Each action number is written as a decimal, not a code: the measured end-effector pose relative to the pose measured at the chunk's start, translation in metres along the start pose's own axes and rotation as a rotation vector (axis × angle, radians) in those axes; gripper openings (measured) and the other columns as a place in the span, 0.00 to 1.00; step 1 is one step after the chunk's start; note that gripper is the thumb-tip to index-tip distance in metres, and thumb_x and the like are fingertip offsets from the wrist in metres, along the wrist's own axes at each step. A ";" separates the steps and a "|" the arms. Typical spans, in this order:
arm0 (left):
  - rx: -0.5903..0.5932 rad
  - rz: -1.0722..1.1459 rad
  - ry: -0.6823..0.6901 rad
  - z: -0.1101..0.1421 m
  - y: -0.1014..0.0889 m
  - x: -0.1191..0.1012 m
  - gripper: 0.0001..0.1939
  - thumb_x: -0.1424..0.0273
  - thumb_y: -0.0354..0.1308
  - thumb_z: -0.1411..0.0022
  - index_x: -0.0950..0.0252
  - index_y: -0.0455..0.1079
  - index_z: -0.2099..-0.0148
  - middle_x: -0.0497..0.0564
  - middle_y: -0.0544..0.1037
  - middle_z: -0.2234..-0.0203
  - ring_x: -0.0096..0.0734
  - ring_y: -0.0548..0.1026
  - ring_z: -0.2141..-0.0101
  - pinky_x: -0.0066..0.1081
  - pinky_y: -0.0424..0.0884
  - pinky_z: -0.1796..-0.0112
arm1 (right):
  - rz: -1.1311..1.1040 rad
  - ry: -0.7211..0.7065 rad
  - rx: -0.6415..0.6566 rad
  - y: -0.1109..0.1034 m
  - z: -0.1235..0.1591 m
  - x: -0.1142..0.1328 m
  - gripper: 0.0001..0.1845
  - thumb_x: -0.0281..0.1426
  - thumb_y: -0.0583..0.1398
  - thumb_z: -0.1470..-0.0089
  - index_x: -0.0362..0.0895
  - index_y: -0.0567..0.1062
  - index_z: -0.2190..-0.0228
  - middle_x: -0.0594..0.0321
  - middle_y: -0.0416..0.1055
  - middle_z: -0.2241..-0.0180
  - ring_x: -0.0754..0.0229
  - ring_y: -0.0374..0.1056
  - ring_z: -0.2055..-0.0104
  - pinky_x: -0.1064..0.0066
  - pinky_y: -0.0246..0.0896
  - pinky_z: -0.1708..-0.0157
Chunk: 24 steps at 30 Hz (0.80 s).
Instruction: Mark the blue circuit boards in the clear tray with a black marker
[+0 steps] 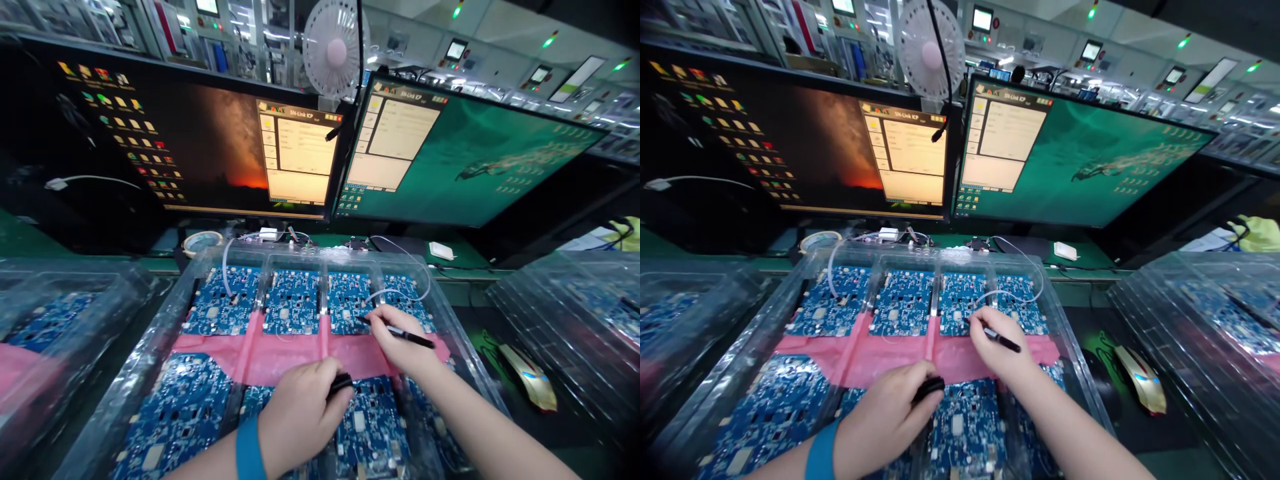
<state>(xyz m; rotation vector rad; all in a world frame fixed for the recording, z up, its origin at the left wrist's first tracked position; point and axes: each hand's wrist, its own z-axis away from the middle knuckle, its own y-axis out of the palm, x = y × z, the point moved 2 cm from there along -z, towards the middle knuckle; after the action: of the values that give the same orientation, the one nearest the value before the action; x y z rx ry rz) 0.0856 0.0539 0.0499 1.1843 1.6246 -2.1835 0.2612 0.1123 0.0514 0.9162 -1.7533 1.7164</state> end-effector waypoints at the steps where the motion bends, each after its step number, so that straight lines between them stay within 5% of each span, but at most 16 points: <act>1: -0.030 0.023 -0.009 0.000 0.000 0.001 0.07 0.67 0.44 0.40 0.63 0.61 0.64 0.50 0.71 0.72 0.34 0.69 0.69 0.32 0.64 0.70 | -0.085 0.039 -0.006 -0.005 0.005 0.006 0.10 0.33 0.51 0.51 0.44 0.69 0.77 0.66 0.67 0.78 0.63 0.63 0.74 0.75 0.54 0.74; 6: -0.175 0.131 -0.009 0.000 -0.001 0.007 0.07 0.67 0.43 0.39 0.63 0.59 0.62 0.50 0.71 0.71 0.33 0.69 0.69 0.32 0.65 0.69 | -0.723 0.258 0.060 -0.008 0.030 0.023 0.14 0.39 0.55 0.52 0.41 0.68 0.76 0.67 0.62 0.85 0.67 0.56 0.83 0.78 0.48 0.83; 9: -0.230 0.176 -0.013 0.002 -0.003 0.008 0.07 0.67 0.43 0.39 0.63 0.58 0.61 0.49 0.70 0.70 0.32 0.69 0.69 0.32 0.66 0.68 | -0.896 0.326 0.086 0.001 0.037 0.025 0.15 0.41 0.57 0.54 0.40 0.67 0.76 0.68 0.60 0.87 0.68 0.55 0.85 0.79 0.43 0.86; 16: -0.248 0.213 0.026 0.002 -0.004 0.008 0.07 0.68 0.45 0.40 0.63 0.60 0.61 0.50 0.71 0.69 0.31 0.70 0.68 0.32 0.67 0.67 | -0.845 0.350 0.108 0.008 0.039 0.029 0.17 0.43 0.57 0.54 0.40 0.67 0.78 0.68 0.60 0.88 0.69 0.54 0.85 0.80 0.43 0.84; 24: -0.204 0.171 0.115 0.003 -0.005 0.006 0.07 0.71 0.50 0.44 0.61 0.64 0.61 0.48 0.74 0.68 0.31 0.71 0.68 0.29 0.67 0.67 | -0.737 0.148 0.256 0.029 0.045 0.021 0.23 0.48 0.49 0.47 0.40 0.68 0.68 0.69 0.59 0.86 0.69 0.52 0.84 0.80 0.46 0.84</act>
<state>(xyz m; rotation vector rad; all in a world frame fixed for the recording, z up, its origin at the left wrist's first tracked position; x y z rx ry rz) 0.0776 0.0551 0.0499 1.3538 1.6746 -1.8299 0.2298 0.0640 0.0460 1.2993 -0.9256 1.4607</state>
